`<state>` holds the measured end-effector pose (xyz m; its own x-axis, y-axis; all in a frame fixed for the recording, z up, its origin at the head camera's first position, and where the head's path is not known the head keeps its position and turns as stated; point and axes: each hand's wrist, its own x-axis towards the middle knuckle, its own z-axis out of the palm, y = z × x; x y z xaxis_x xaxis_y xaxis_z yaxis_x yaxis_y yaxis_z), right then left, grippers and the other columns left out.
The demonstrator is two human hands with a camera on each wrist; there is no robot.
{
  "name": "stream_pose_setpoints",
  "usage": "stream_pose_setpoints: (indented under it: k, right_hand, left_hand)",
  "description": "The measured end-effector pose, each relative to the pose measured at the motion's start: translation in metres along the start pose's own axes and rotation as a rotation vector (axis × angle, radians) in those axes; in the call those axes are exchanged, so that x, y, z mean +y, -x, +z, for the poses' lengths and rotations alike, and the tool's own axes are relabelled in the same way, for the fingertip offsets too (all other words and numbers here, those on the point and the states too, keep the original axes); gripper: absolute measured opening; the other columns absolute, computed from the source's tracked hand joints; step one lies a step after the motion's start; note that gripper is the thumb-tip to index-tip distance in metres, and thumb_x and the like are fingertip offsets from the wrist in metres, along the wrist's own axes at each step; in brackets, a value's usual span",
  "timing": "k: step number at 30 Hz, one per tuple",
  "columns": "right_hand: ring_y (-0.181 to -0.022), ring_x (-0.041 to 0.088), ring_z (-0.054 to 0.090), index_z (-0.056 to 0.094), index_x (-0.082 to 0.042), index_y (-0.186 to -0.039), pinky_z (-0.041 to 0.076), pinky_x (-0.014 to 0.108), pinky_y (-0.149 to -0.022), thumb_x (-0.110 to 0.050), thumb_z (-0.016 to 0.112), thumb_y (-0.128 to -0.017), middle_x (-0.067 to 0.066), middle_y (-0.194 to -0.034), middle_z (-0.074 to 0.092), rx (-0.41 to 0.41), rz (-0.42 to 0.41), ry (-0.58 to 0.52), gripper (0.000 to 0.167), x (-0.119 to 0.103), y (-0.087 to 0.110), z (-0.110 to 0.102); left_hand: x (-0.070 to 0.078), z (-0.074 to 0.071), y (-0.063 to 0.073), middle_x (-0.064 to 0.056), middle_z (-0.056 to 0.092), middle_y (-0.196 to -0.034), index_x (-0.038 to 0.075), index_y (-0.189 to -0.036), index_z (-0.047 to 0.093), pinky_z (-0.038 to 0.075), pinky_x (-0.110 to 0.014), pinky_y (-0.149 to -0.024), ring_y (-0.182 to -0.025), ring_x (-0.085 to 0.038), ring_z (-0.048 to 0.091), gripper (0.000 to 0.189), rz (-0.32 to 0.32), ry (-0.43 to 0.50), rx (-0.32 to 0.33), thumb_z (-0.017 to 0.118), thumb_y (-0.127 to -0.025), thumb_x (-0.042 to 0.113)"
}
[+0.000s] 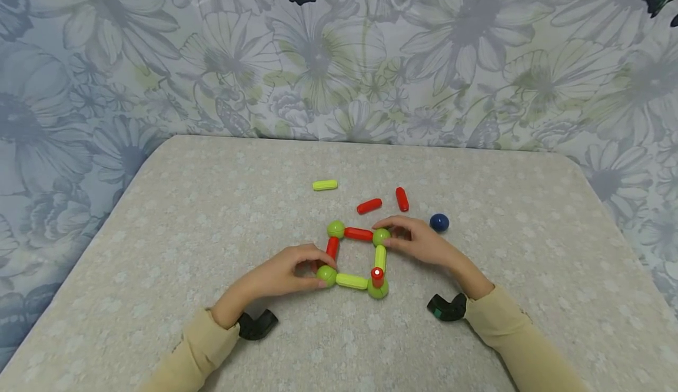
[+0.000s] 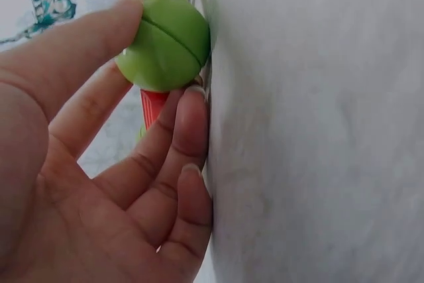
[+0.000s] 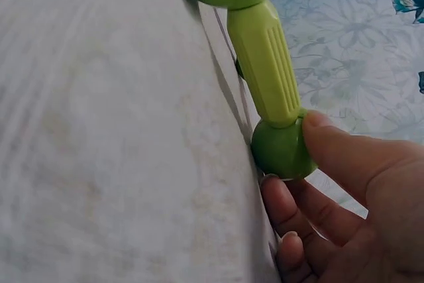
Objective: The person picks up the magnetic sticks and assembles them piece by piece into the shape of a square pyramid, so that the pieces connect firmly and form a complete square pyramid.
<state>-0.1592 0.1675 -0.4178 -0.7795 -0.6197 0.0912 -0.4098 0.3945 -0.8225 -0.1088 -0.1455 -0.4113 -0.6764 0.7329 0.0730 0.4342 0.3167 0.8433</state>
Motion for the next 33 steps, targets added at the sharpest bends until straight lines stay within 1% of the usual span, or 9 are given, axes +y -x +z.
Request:
stream_pose_setpoints:
  k: [1, 8, 17, 23, 26, 28, 30, 32, 33]
  right_hand:
    - [-0.085, 0.018, 0.054, 0.062, -0.010, -0.119, 0.045, 0.031, -0.072, -0.013, 0.065, -0.089, -0.002, -0.109, 0.061, 0.007, 0.000, -0.008, 0.030, 0.001, 0.000, 0.000]
    - [-0.086, 0.028, 0.054, 0.060, 0.005, -0.118, 0.045, 0.037, -0.073, 0.000, 0.062, -0.089, 0.013, -0.110, 0.061, 0.025, 0.034, -0.027, 0.030, -0.035, 0.002, -0.004]
    - [-0.082, 0.028, 0.054, 0.061, 0.004, -0.117, 0.044, 0.036, -0.071, -0.002, 0.063, -0.089, 0.013, -0.106, 0.063, 0.100, 0.055, -0.008, 0.028, -0.039, 0.001, 0.000]
    - [-0.084, 0.029, 0.055, 0.061, 0.004, -0.118, 0.044, 0.038, -0.073, -0.003, 0.062, -0.089, 0.013, -0.108, 0.063, 0.116, 0.066, -0.019, 0.029, -0.041, 0.001, 0.001]
    - [-0.085, 0.029, 0.056, 0.061, 0.004, -0.118, 0.045, 0.038, -0.073, -0.003, 0.062, -0.090, 0.014, -0.109, 0.062, 0.119, 0.065, -0.025, 0.029, -0.042, 0.001, 0.002]
    - [-0.085, 0.029, 0.056, 0.061, 0.004, -0.118, 0.045, 0.038, -0.073, -0.002, 0.062, -0.090, 0.014, -0.109, 0.062, 0.119, 0.060, -0.026, 0.029, -0.042, 0.000, 0.002]
    - [-0.084, 0.029, 0.056, 0.061, 0.004, -0.118, 0.045, 0.037, -0.073, -0.002, 0.062, -0.090, 0.014, -0.108, 0.062, 0.118, 0.056, -0.026, 0.029, -0.042, 0.000, 0.002]
    - [-0.084, 0.029, 0.056, 0.061, 0.005, -0.118, 0.045, 0.037, -0.073, -0.002, 0.061, -0.090, 0.014, -0.108, 0.062, 0.117, 0.056, -0.027, 0.029, -0.042, 0.001, 0.002]
    - [-0.084, 0.029, 0.056, 0.061, 0.005, -0.118, 0.045, 0.037, -0.073, -0.002, 0.061, -0.090, 0.014, -0.108, 0.062, 0.118, 0.057, -0.029, 0.029, -0.041, 0.001, 0.002]
  left_hand:
    - [0.000, 0.001, 0.000, 0.005, 0.059, -0.098, 0.013, -0.113, 0.064, 0.047, -0.034, -0.079, -0.090, -0.015, 0.055, 0.028, -0.001, -0.002, 0.001, 0.070, -0.086, 0.019]
    - [0.003, 0.004, -0.001, 0.006, 0.059, -0.095, 0.013, -0.113, 0.064, 0.047, -0.031, -0.075, -0.087, -0.013, 0.055, 0.029, 0.002, -0.035, 0.023, 0.071, -0.085, 0.016]
    - [0.004, 0.006, -0.001, 0.007, 0.059, -0.094, 0.013, -0.112, 0.064, 0.046, -0.030, -0.073, -0.085, -0.015, 0.055, 0.029, 0.006, -0.058, 0.034, 0.072, -0.085, 0.019]
    - [0.009, 0.006, 0.001, 0.008, 0.059, -0.095, 0.013, -0.112, 0.064, 0.046, -0.030, -0.074, -0.086, -0.013, 0.055, 0.029, -0.008, -0.059, 0.034, 0.072, -0.084, 0.018]
    - [0.009, 0.005, 0.002, 0.008, 0.059, -0.096, 0.013, -0.113, 0.064, 0.046, -0.031, -0.075, -0.086, -0.013, 0.054, 0.030, -0.017, -0.059, 0.022, 0.071, -0.085, 0.019]
    - [0.007, 0.001, 0.001, 0.007, 0.059, -0.097, 0.012, -0.117, 0.063, 0.046, -0.031, -0.075, -0.087, -0.014, 0.055, 0.032, -0.022, -0.044, -0.001, 0.070, -0.086, 0.020]
    - [0.005, -0.007, 0.000, 0.006, 0.060, -0.098, 0.011, -0.122, 0.059, 0.046, -0.032, -0.075, -0.088, -0.014, 0.056, 0.036, -0.031, -0.033, -0.023, 0.067, -0.088, 0.021]
    - [0.002, -0.019, -0.004, 0.004, 0.061, -0.097, 0.010, -0.127, 0.056, 0.046, -0.033, -0.074, -0.088, -0.014, 0.056, 0.039, -0.045, -0.025, -0.016, 0.065, -0.090, 0.021]
    - [0.000, -0.026, -0.007, 0.003, 0.062, -0.097, 0.008, -0.128, 0.055, 0.046, -0.033, -0.073, -0.087, -0.015, 0.057, 0.040, -0.051, -0.020, 0.005, 0.064, -0.091, 0.019]
